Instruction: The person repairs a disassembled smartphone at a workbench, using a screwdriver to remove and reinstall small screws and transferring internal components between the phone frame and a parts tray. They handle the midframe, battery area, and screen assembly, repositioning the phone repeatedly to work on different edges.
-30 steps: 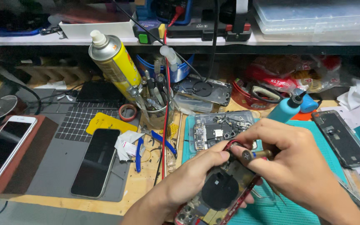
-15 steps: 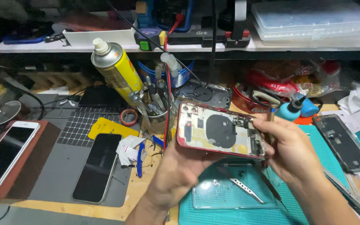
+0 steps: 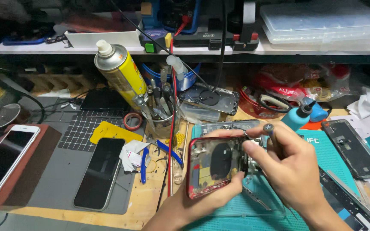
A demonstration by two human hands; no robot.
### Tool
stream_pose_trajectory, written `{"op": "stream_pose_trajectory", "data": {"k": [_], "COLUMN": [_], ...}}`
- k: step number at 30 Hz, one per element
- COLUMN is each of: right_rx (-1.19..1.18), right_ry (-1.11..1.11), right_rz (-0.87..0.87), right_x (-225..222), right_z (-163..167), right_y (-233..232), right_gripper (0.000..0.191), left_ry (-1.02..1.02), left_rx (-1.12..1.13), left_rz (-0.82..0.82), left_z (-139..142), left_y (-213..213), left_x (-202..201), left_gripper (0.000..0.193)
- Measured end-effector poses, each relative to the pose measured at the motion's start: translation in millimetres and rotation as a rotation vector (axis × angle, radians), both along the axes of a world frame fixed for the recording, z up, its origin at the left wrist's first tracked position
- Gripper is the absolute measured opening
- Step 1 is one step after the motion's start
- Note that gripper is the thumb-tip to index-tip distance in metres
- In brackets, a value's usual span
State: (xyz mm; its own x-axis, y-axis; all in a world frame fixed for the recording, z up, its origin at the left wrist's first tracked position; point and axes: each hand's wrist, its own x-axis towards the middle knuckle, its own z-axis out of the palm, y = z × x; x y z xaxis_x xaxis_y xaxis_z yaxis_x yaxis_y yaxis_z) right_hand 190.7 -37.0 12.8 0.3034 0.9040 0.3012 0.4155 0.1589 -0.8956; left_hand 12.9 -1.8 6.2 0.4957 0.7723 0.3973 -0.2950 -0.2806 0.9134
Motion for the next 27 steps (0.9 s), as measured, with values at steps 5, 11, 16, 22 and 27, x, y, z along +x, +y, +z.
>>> {"op": "stream_pose_trajectory", "data": {"k": [5, 11, 16, 22, 27], "right_rx": [0.073, -0.075, -0.17, -0.218, -0.102], "right_ry": [-0.066, 0.032, -0.02, 0.077, 0.121], "right_rz": [0.026, -0.064, -0.035, -0.001, 0.115], "right_x": [-11.3, -15.9, -13.7, -8.5, -5.3], "right_z": [3.2, 9.0, 5.2, -0.1, -7.0], "right_y": [-8.3, -1.1, 3.1, 6.8, 5.2], "right_gripper": [0.039, 0.018, 0.015, 0.014, 0.01], "left_ry": [0.207, 0.062, 0.128, 0.345, 0.131], "left_rx": [-0.034, 0.273, 0.423, -0.054, -0.101], "left_rz": [0.127, 0.294, 0.375, 0.308, 0.329], "left_z": [-15.8, -23.4, -23.4, -25.9, -24.1], "left_y": [-4.7, -3.8, -8.9, -14.5, -14.1], "left_x": [2.0, 2.4, 2.6, -5.3, -4.4], "left_gripper": [0.052, 0.042, 0.046, 0.012, 0.013]}}
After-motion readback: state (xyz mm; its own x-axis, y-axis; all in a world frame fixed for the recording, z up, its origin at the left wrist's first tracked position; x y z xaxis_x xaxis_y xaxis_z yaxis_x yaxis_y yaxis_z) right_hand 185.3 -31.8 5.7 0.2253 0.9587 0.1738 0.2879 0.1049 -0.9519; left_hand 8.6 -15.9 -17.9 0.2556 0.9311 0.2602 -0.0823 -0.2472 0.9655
